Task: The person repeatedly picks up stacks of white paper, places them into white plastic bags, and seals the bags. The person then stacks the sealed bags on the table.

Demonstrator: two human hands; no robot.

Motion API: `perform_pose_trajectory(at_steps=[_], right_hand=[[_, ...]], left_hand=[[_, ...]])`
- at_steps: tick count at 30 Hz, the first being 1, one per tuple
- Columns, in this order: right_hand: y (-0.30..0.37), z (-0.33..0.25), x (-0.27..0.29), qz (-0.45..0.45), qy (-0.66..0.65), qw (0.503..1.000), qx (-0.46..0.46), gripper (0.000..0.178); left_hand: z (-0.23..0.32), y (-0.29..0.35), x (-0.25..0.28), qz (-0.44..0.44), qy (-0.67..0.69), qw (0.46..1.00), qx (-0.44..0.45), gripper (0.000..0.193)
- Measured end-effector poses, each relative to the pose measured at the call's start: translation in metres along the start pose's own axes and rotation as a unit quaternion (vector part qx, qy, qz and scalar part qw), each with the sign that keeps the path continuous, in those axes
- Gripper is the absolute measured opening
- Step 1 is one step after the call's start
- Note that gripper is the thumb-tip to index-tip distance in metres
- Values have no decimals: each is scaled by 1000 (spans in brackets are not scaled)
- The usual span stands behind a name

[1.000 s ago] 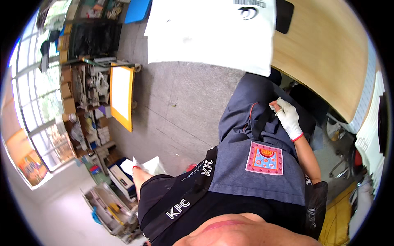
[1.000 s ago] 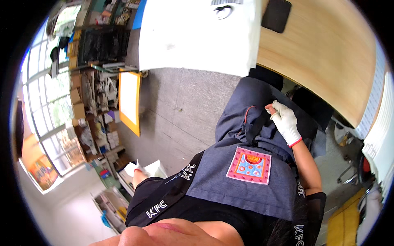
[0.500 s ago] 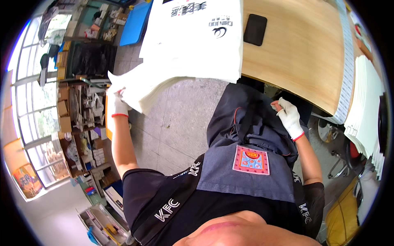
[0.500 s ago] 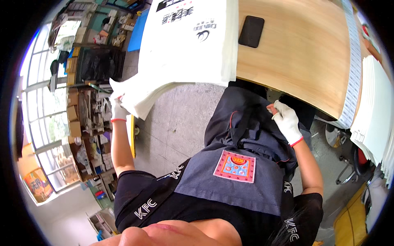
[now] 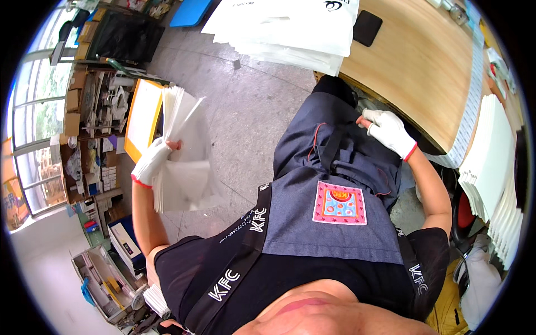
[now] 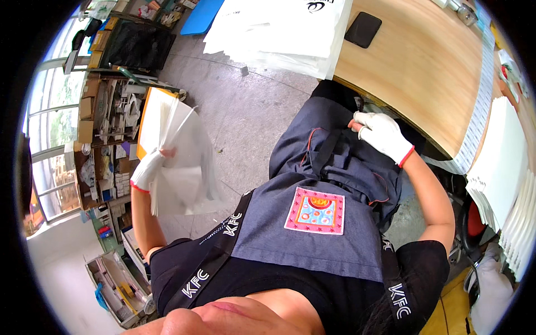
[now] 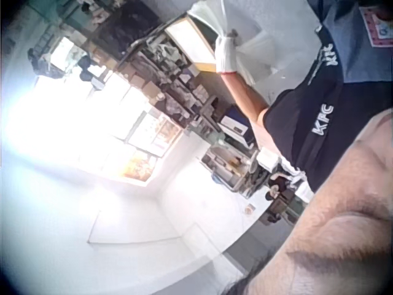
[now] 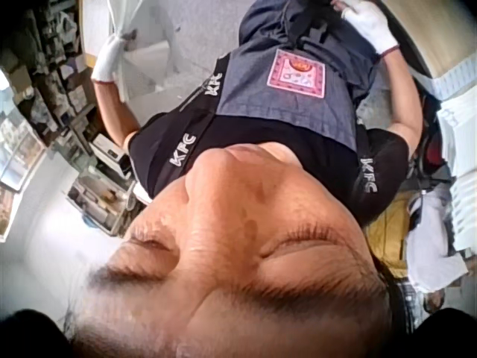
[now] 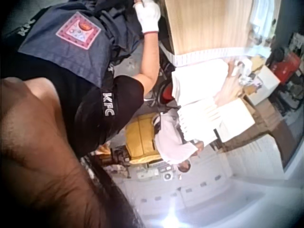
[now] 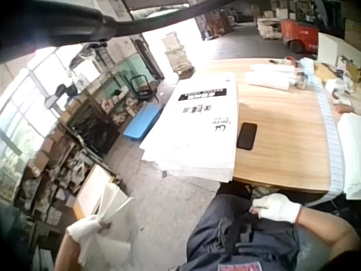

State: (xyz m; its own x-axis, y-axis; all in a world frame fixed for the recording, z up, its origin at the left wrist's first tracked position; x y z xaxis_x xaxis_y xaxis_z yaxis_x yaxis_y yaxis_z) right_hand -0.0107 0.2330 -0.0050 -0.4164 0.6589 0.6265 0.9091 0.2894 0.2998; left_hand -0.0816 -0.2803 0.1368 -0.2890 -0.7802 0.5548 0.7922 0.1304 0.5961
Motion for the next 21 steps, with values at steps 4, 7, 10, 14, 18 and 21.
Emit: perform_pose_trajectory(at_steps=[4, 7, 10, 14, 18, 21], right_hand=[[5, 2, -6, 38, 10, 998, 44, 25], [17, 6, -8, 71, -4, 996, 52, 22], [34, 10, -7, 104, -12, 991, 87, 23], [77, 24, 14, 198, 21, 979, 48, 15], [138, 43, 24, 229, -53, 971, -43, 17], [185, 57, 16, 272, -117, 950, -100, 21]], left_hand=[[43, 69, -13, -9, -129, 992, -1, 28], [81, 105, -30, -59, -173, 981, -59, 33], [122, 142, -39, -81, -125, 979, -141, 36], [197, 165, -53, -197, 24, 934, -297, 36], [325, 143, -85, -127, -209, 875, -418, 26], [447, 137, -199, -160, -139, 825, -524, 23]])
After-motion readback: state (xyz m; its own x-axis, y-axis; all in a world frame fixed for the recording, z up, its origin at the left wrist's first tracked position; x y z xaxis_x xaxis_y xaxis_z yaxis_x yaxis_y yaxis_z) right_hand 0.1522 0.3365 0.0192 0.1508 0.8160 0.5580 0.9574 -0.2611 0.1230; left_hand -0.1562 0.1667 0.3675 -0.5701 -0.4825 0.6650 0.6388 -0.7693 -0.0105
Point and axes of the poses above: each hand's wrist, its own y-axis away from the middle knuckle, its own x-axis out of the back of the hand, z = x × y, the point moved 7 cm from there along -y, towards the middle knuckle, and after that the axes turned 2 degrees about x, right-handed, at the moved point
